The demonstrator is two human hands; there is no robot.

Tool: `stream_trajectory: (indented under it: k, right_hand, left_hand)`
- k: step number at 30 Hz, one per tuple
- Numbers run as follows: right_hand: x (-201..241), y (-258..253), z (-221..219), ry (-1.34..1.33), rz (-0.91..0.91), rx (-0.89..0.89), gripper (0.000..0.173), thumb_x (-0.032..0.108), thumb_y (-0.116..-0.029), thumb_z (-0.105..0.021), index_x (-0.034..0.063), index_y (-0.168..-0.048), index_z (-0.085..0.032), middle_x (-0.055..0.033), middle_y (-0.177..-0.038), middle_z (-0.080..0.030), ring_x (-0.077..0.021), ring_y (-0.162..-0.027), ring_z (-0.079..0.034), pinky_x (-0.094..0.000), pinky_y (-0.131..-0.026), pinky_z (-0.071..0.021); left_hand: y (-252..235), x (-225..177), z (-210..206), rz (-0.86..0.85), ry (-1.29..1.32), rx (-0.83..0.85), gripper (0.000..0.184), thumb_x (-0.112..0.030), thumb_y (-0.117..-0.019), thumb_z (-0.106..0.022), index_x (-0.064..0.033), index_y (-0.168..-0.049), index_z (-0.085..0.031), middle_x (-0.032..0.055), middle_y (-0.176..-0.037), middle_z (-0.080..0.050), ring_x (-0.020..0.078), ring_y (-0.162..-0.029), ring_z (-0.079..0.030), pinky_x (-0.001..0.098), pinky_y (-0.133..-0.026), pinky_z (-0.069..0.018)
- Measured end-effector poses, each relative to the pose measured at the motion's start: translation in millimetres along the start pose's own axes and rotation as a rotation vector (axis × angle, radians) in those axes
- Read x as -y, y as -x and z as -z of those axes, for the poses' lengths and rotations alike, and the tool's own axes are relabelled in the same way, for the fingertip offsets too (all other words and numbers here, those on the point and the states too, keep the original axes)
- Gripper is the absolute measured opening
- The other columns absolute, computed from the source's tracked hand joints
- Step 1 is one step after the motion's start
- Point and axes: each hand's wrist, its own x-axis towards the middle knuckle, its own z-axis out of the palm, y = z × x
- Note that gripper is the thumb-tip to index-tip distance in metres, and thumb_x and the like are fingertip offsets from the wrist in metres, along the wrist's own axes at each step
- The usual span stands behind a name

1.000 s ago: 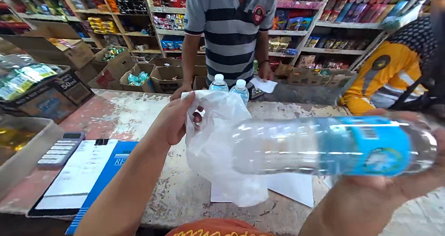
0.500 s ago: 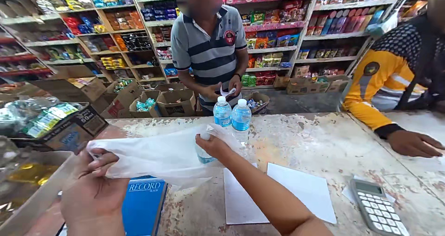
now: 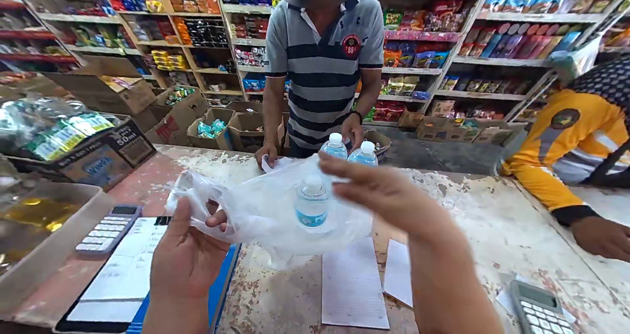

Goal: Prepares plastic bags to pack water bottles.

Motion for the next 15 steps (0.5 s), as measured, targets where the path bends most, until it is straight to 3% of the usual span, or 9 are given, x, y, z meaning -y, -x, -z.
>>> stream_trajectory:
  k: [1, 2, 3, 5, 6, 8, 11, 15]
  right_hand:
    - [-4.8, -7.4, 16.7, -0.106, 0.055, -0.170, 0.027, 0.019, -0.1037, -0.054, 0.0039, -0.116, -0.073, -0.0038, -0.123, -0.074, -0.0094, -0.108, -0.071, -0.0291, -0.093, -0.0595]
    - [-18.3, -21.4, 32.6, -0.120, 0.072, -0.333, 0.024, 0.017, -0.1032, -0.054, 0.0050, -0.108, -0.074, -0.0021, -0.111, -0.077, -0.0084, -0.099, -0.072, -0.0297, -0.089, -0.0603]
    - [-42.0, -37.7, 44.9, -0.034, 0.052, -0.456, 0.025, 0.020, -0.1022, -0.057, 0.0037, -0.114, -0.072, -0.0047, -0.111, -0.075, -0.0103, -0.099, -0.070, -0.0320, -0.091, -0.0581]
    - [-104.3, -62.7, 56.5, 0.211, -0.124, -0.450, 0.059, 0.032, -0.0980, -0.067, -0.0019, -0.144, -0.053, -0.0213, -0.139, -0.060, -0.0279, -0.128, -0.059, -0.0465, -0.111, -0.0465]
    - [-132.8, -67.6, 51.9, 0.266, -0.212, -0.395, 0.069, 0.037, -0.0957, -0.071, -0.0032, -0.148, -0.048, -0.0266, -0.145, -0.054, -0.0363, -0.135, -0.053, -0.0545, -0.114, -0.0418]
    - [-174.4, -63.4, 34.2, 0.305, -0.220, -0.398, 0.058, 0.034, -0.0970, -0.069, -0.0031, -0.139, -0.055, -0.0275, -0.133, -0.061, -0.0405, -0.124, -0.060, -0.0598, -0.106, -0.0469]
    - [-192.8, -29.5, 11.5, 0.290, -0.057, -0.602, 0.042, 0.021, -0.1044, -0.057, -0.0071, -0.135, -0.055, -0.0270, -0.124, -0.066, -0.0364, -0.114, -0.066, -0.0546, -0.099, -0.0526]
    - [-167.9, 22.4, 2.2, 0.308, 0.123, -0.782, 0.045, 0.020, -0.1072, -0.052, -0.0113, -0.139, -0.044, -0.0213, -0.122, -0.064, -0.0201, -0.111, -0.066, -0.0388, -0.097, -0.0546]
  left_hand:
    - [2.1, 1.6, -0.4, 0.005, 0.023, 0.033, 0.043, -0.039, -0.1095, -0.039, -0.0072, -0.106, -0.068, 0.0030, -0.082, -0.069, 0.0121, -0.074, -0.071, 0.0306, -0.073, -0.0638]
    - [5.7, 2.1, -0.6, 0.008, 0.045, 0.060, 0.041, -0.038, -0.1088, -0.042, -0.0058, -0.106, -0.068, 0.0044, -0.083, -0.070, 0.0134, -0.074, -0.072, 0.0318, -0.074, -0.0639]
    - [10.1, 1.7, -1.4, 0.004, 0.055, 0.079, 0.041, -0.037, -0.1088, -0.043, -0.0050, -0.107, -0.068, 0.0054, -0.083, -0.070, 0.0141, -0.075, -0.072, 0.0324, -0.075, -0.0641]
    - [19.1, -0.9, -3.9, -0.022, 0.054, 0.099, 0.039, -0.036, -0.1085, -0.044, -0.0048, -0.108, -0.068, 0.0056, -0.083, -0.070, 0.0139, -0.074, -0.072, 0.0320, -0.074, -0.0641]
    - [23.7, -2.9, -4.5, -0.037, 0.046, 0.100, 0.037, -0.036, -0.1074, -0.047, -0.0049, -0.109, -0.068, 0.0055, -0.083, -0.070, 0.0134, -0.073, -0.071, 0.0309, -0.073, -0.0638]
    - [32.0, -7.5, -2.3, -0.054, 0.045, 0.100, 0.035, -0.036, -0.1038, -0.056, -0.0047, -0.110, -0.069, 0.0060, -0.084, -0.070, 0.0134, -0.072, -0.071, 0.0299, -0.071, -0.0638]
    - [46.6, -12.4, 5.9, -0.049, 0.071, 0.088, 0.036, -0.037, -0.1019, -0.059, -0.0041, -0.111, -0.070, 0.0073, -0.085, -0.071, 0.0143, -0.072, -0.072, 0.0301, -0.069, -0.0639]
    - [67.7, -17.2, 13.6, 0.029, 0.059, 0.072, 0.038, -0.039, -0.0986, -0.063, -0.0054, -0.112, -0.071, 0.0081, -0.089, -0.072, 0.0142, -0.072, -0.072, 0.0298, -0.069, -0.0635]
